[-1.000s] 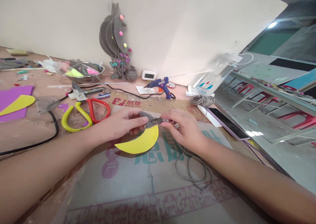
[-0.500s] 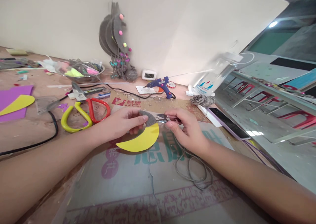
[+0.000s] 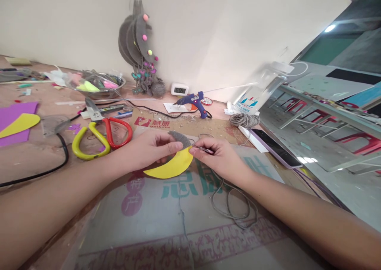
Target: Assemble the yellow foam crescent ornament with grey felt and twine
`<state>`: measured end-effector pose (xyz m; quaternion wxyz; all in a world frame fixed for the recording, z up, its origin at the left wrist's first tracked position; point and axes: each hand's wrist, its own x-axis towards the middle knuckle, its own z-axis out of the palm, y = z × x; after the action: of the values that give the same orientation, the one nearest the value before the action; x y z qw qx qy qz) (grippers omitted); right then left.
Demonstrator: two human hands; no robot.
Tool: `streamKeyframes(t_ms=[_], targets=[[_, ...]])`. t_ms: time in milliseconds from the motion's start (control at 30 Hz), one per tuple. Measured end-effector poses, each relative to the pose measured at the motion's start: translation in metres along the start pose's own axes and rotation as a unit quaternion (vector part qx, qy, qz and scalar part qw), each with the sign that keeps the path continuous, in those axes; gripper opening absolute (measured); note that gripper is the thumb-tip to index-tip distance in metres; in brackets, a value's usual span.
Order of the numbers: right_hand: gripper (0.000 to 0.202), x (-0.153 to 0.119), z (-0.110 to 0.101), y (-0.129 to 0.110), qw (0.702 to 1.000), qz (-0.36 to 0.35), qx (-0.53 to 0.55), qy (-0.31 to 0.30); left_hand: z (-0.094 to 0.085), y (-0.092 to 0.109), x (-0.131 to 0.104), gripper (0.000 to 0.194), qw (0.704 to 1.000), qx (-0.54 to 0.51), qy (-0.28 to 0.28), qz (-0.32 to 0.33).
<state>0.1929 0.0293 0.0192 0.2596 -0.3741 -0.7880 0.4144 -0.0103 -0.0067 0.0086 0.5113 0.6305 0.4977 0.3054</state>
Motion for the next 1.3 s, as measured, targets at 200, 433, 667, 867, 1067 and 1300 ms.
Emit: streamKeyframes(t_ms=[200, 433, 667, 867, 1067, 1300], targets=[[0.022, -0.0011, 0.0008, 0.0018, 1.000, 0.004, -0.015, -0.001, 0.0021, 0.0031, 0.0001, 0.035, 0.998, 0.055, 0.001, -0.018], [0.022, -0.0002, -0.0001, 0.0029, 1.000, 0.000, -0.010, -0.001, -0.0014, 0.0004, 0.0000, 0.026, 0.999, 0.051, -0.014, -0.010], [0.023, -0.0007, -0.0004, 0.0026, 1.000, -0.005, -0.003, -0.002, -0.0018, 0.0024, -0.0020, 0.028, 1.000, 0.009, -0.020, -0.010], [0.025, -0.0009, -0.0010, 0.0006, 1.000, -0.004, 0.003, -0.008, 0.0010, 0.0017, 0.0012, 0.025, 0.994, -0.106, 0.004, 0.028], [0.024, -0.0003, 0.0014, 0.0004, 0.998, 0.018, 0.045, -0.033, 0.0013, 0.0013, 0.0025, 0.025, 0.997, -0.062, 0.013, 0.035], [0.023, -0.0011, 0.0050, -0.0014, 0.995, 0.021, 0.087, -0.050, -0.0011, 0.0056, 0.0019, 0.027, 0.994, -0.099, -0.024, 0.029]])
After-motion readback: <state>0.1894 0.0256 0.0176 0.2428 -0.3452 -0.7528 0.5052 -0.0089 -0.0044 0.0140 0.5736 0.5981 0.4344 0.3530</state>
